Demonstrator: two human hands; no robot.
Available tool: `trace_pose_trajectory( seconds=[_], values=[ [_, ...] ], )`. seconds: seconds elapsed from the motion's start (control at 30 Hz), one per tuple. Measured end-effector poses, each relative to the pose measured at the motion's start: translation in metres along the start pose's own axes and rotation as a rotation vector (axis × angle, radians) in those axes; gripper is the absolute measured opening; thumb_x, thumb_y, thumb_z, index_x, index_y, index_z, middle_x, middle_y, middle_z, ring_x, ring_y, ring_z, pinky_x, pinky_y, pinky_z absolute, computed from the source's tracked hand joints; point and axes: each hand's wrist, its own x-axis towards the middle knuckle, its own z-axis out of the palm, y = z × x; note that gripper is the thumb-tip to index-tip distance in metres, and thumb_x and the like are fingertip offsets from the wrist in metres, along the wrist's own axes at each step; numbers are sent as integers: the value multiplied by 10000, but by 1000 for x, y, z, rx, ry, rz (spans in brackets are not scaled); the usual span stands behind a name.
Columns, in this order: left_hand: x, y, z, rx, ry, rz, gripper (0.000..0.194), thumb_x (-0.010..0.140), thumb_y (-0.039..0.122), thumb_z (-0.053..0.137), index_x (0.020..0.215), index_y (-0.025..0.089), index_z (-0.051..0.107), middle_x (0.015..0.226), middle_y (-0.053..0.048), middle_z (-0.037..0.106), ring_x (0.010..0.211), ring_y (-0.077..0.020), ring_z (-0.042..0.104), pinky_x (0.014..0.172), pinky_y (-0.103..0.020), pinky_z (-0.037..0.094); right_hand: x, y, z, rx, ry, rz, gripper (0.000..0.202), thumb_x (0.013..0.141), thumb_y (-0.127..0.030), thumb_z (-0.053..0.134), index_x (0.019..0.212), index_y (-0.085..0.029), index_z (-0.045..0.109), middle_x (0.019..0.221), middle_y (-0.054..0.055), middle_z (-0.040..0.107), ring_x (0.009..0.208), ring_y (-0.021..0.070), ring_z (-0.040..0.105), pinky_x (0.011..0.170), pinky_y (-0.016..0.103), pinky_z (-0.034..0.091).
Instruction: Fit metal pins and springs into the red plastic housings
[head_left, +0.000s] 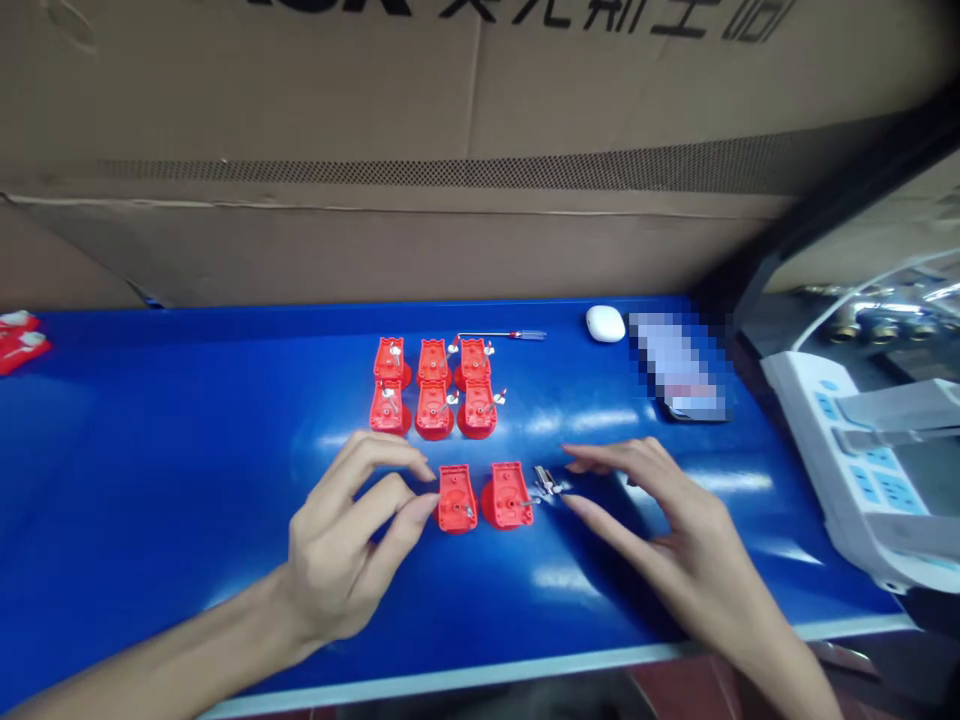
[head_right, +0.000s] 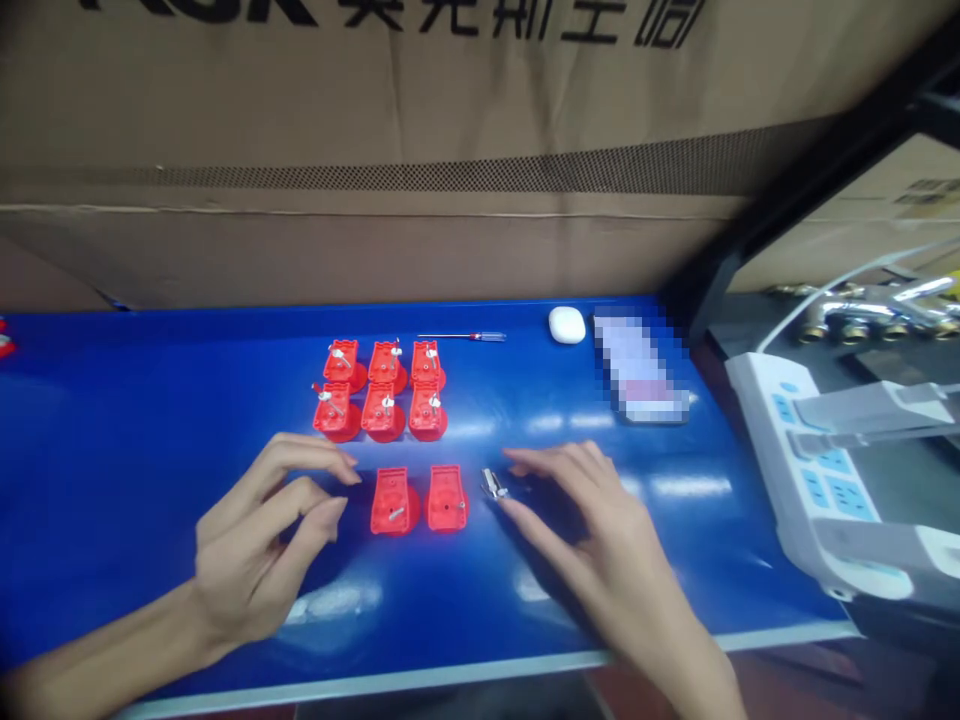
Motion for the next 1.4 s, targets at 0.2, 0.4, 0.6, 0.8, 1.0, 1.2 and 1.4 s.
trace_pose_trajectory(
  seconds=[0.2, 0.4, 0.6, 0.8, 1.0, 1.2, 1.4],
  values=[
    [3, -4, 2, -47, -58, -55, 343, 997, 165, 706, 1334, 173, 639, 1224, -100, 739, 1172, -252, 708, 1021, -411, 599, 1, -1, 10, -40, -10, -44, 292, 1103, -431, 657, 1392, -385, 661, 1281, 22, 709, 1203, 249, 664, 1136, 494, 471],
    [3, -2, 4, -17, -199, -45, 641, 891, 276, 865, 1457, 172, 582, 1392, -143, 714, 1292, -295, 699, 1107, -447, 607, 0, -5, 15, -12, -27, -42, 279, 1114, -388, 644, 1392, -372, 664, 1269, 30, 663, 1177, 215, 662, 986, 378, 550],
    [-2, -5, 11, 38, -277, -97, 644, 949, 291, 838, 1525, 223, 559, 1486, -121, 700, 1360, -284, 692, 1182, -457, 590, 0, -3, 24, -54, -3, -57, 258, 1120, -364, 627, 1371, -324, 675, 1231, 62, 664, 1112, 230, 674, 948, 383, 560],
    [-3, -7, 13, 61, -283, -104, 595, 977, 262, 807, 1521, 230, 566, 1439, -110, 723, 1303, -271, 720, 1145, -449, 606, 2, -4, 30, -75, 32, -52, 245, 1123, -350, 617, 1352, -300, 689, 1206, 71, 677, 1076, 236, 684, 938, 387, 560],
    [-5, -9, 15, 45, -274, -95, 543, 993, 209, 775, 1500, 228, 583, 1402, -115, 736, 1260, -267, 728, 1108, -459, 616, 0, -2, 28, -91, 22, -24, 244, 1133, -338, 593, 1352, -286, 687, 1209, 73, 668, 1065, 236, 681, 933, 392, 552],
    [-5, -8, 14, 56, -273, -95, 528, 991, 196, 777, 1485, 222, 590, 1396, -99, 736, 1263, -252, 724, 1118, -435, 607, -1, -3, 28, -86, 21, -24, 237, 1133, -340, 593, 1337, -281, 698, 1208, 67, 670, 1059, 228, 691, 938, 393, 552],
    [-5, -8, 14, 51, -281, -98, 529, 995, 203, 774, 1490, 223, 591, 1384, -100, 737, 1241, -247, 731, 1106, -424, 606, 1, -3, 27, -83, 25, -5, 245, 1132, -356, 585, 1330, -277, 706, 1185, 70, 673, 1014, 227, 703, 893, 382, 564]
  ],
)
